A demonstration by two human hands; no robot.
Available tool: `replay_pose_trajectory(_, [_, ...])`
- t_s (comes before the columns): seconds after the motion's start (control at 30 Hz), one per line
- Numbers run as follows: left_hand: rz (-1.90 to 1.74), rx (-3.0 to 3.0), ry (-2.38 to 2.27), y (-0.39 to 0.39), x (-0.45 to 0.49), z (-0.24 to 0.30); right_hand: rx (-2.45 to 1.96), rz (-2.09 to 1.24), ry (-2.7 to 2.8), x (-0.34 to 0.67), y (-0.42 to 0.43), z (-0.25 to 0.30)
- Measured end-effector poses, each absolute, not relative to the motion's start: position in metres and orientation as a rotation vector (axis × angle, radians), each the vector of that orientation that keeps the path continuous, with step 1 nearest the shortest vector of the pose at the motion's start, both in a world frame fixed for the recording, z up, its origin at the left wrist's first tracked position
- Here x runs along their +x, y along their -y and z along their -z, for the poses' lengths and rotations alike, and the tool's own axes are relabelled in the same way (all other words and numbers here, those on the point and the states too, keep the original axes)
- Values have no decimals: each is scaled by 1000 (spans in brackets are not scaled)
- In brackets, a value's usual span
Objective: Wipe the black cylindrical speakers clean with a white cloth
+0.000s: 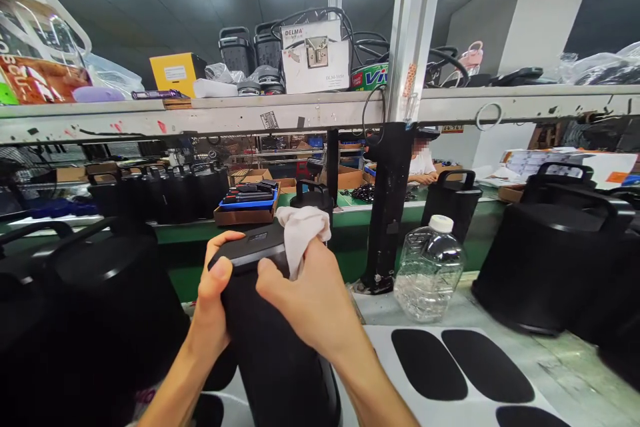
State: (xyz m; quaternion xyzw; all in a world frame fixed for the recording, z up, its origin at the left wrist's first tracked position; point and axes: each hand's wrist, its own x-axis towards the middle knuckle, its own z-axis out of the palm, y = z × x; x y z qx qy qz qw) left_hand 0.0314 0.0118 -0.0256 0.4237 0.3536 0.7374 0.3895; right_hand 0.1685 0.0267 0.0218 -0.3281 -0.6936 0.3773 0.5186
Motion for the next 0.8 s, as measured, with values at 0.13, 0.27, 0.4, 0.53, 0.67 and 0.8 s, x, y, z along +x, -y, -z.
replay_pose_trajectory(0.13, [-1853,1057,-916,-13,30,25,-778,-882,1661,164,-28,-20])
replay_pose_trajectory(0.27, [-1883,1034,-899,-18,28,26,-778,-830,1626,158,-30,-17])
replay_pose_trajectory(0.4, [-1931,1014,-921,-22,28,26,-765,-826,1585,153,-36,-15])
replay_pose_trajectory(0.53, [-1942,1005,-947,-22,30,24,-754,-844,1563,151,-38,-13])
replay_pose_trajectory(0.67, [-1930,995,-941,-20,31,23,-743,-820,1596,151,-38,-12])
replay_pose_trajectory(0.8, [-1933,1026,-937,-22,27,27,-739,-823,1643,151,-39,-11])
